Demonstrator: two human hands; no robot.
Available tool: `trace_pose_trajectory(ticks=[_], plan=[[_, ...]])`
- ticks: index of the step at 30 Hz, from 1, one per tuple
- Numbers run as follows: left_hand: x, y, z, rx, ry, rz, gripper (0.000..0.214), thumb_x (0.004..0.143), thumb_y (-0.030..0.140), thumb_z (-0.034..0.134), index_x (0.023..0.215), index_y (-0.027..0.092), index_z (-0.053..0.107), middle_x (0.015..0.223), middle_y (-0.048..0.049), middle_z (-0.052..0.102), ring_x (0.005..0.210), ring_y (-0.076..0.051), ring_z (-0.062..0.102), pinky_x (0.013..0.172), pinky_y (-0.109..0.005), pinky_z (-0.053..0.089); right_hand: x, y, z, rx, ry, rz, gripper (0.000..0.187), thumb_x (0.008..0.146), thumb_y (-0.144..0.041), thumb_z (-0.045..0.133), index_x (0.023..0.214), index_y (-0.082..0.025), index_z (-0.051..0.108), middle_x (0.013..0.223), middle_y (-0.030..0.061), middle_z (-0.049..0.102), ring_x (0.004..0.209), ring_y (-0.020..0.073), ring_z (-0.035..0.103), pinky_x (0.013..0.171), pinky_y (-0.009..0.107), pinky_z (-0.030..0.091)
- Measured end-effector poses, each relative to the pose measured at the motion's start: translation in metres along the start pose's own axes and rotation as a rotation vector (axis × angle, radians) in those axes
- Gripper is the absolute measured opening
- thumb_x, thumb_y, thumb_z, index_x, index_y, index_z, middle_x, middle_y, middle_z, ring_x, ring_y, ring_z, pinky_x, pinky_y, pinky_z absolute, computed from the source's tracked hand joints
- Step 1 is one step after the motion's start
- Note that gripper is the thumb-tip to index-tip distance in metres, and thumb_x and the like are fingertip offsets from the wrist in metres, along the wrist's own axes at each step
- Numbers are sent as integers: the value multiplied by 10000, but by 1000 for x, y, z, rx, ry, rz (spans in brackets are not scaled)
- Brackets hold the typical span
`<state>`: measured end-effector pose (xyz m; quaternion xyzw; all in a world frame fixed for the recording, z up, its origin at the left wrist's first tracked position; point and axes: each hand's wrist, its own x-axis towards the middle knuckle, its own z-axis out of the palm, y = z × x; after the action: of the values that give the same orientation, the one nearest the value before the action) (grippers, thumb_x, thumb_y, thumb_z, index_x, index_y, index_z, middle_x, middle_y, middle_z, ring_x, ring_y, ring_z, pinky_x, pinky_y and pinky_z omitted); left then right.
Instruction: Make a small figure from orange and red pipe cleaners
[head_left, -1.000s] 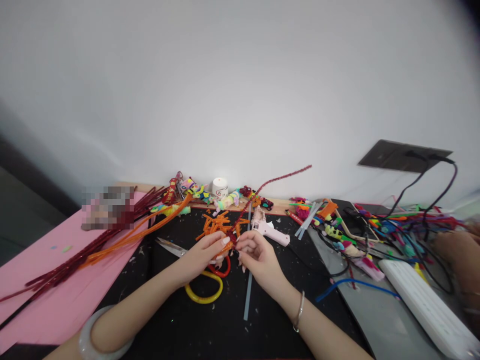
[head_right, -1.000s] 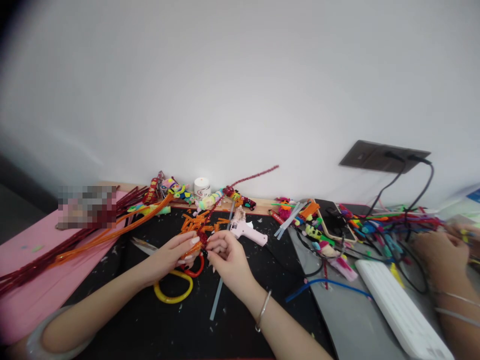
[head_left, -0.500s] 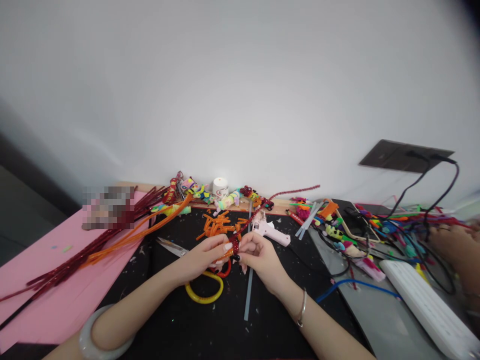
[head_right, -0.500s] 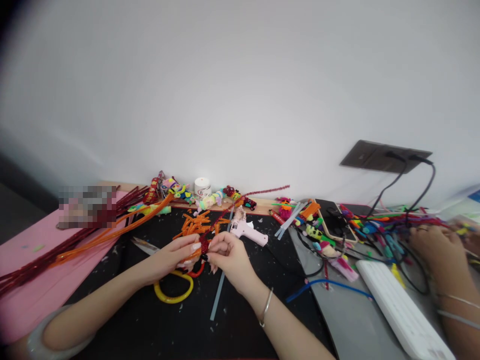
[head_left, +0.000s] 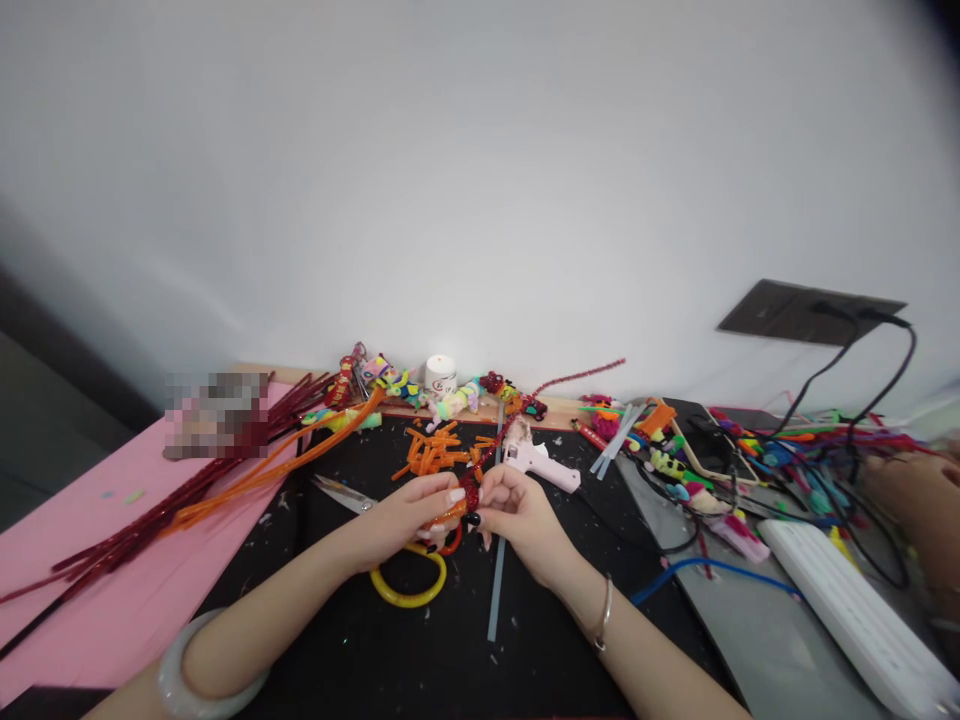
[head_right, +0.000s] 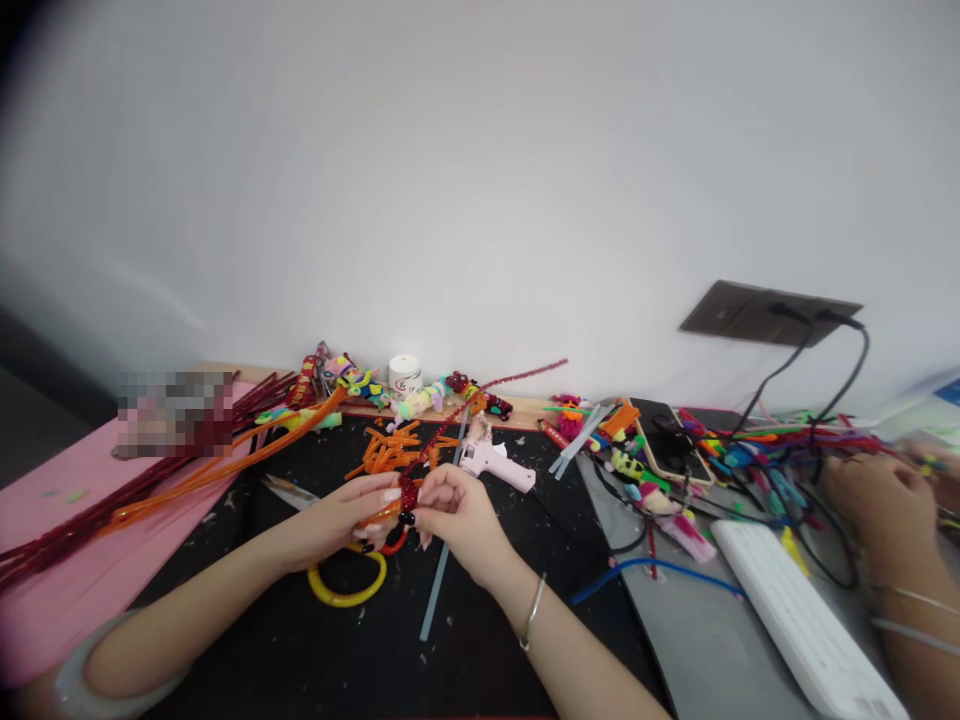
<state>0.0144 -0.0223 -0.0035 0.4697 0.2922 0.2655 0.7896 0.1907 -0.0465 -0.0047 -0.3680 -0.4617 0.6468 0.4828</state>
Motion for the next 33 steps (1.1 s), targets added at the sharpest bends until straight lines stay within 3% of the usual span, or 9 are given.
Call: trace_pose_trajectory(ticks=[6,16,33], plan=[[-4,5,7,-124,-53,-21,277,830,404,587,782,182,429,543,93,326,461,-44,194,505,-198,245,-1,0,0,27,-33,-26,286,645,-254,781,753,-194,523,622,-57,582,454,73,516,425,195,456],[-4,6,8,-138,-81,-26,259,858,401,550,792,183,426,536,93,318,463,-48,185,511,-201,244,-1,-2,1,48,-59,-52,292,667,-273,776,768,-193,515,626,-59,562,470,71,510,442,194,456],[0,-3,3,-19,-46,62,273,848,413,566,792,187,424,581,88,342,472,-40,249,525,-203,323,-2,-2,1,48,-51,-32,287,682,-287,773,777,-190,520,607,-59,557,477,69,496,452,188,451]])
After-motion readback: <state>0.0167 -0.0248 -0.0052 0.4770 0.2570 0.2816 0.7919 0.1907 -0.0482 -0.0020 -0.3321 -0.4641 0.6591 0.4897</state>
